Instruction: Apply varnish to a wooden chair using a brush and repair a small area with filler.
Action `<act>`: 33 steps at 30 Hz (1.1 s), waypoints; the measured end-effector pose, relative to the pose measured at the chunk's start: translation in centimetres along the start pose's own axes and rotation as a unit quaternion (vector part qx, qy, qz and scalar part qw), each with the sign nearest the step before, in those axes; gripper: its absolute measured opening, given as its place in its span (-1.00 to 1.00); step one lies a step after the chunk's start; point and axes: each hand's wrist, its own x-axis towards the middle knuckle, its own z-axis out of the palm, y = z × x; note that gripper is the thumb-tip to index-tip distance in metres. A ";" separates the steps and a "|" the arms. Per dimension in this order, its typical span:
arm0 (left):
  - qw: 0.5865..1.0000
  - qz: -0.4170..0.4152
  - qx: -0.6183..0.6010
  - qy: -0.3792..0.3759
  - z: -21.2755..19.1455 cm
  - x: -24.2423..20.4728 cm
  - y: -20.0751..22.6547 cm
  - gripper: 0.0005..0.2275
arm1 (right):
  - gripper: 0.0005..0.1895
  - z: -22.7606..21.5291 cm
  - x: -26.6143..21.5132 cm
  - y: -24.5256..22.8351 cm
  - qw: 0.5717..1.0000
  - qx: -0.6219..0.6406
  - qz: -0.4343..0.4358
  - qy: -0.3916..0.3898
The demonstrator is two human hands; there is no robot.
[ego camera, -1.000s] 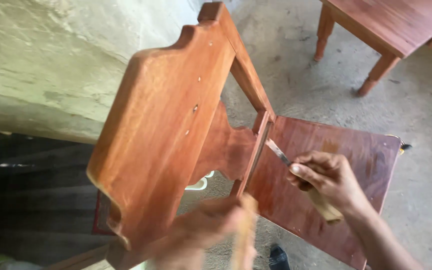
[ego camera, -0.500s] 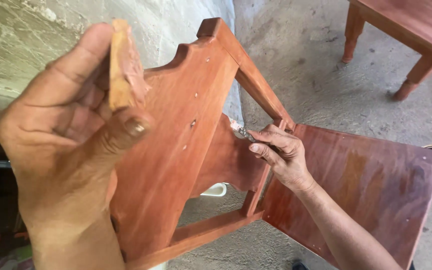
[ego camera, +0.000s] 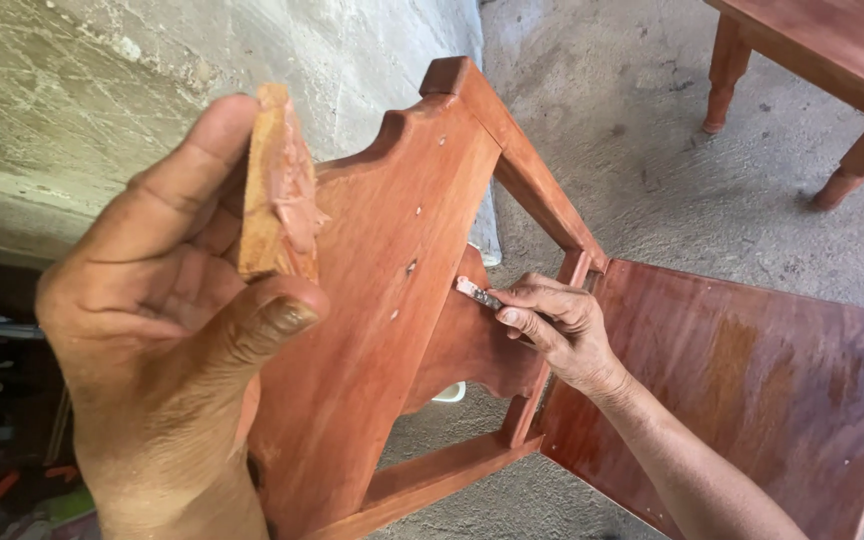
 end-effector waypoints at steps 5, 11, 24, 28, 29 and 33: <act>1.000 0.001 -0.024 0.010 0.3 0.0 0.0 -0.41 | -0.77 0.0 0.2 0.0 1.000 0.005 0.012 0.001; 0.998 -0.008 -0.055 0.019 0.1 0.2 -0.2 -0.40 | -0.80 -0.4 0.5 0.0 0.999 0.019 0.025 -0.007; 0.997 -0.030 -0.059 0.039 0.6 0.2 0.3 -0.35 | -0.81 -0.6 0.8 -5.3 0.985 -0.171 -0.002 0.016; 0.997 -0.026 -0.069 0.035 0.5 0.0 0.2 -0.38 | -0.80 -0.6 0.6 -7.6 0.964 -0.267 -0.009 0.012; 0.997 -0.028 -0.062 0.037 0.5 0.0 0.2 -0.38 | -0.80 -0.5 0.6 -8.3 0.956 -0.291 0.004 0.019; 0.997 -0.018 -0.063 0.031 0.3 -0.1 0.1 -0.39 | -0.80 -0.1 0.5 -10.1 0.936 -0.348 0.022 0.040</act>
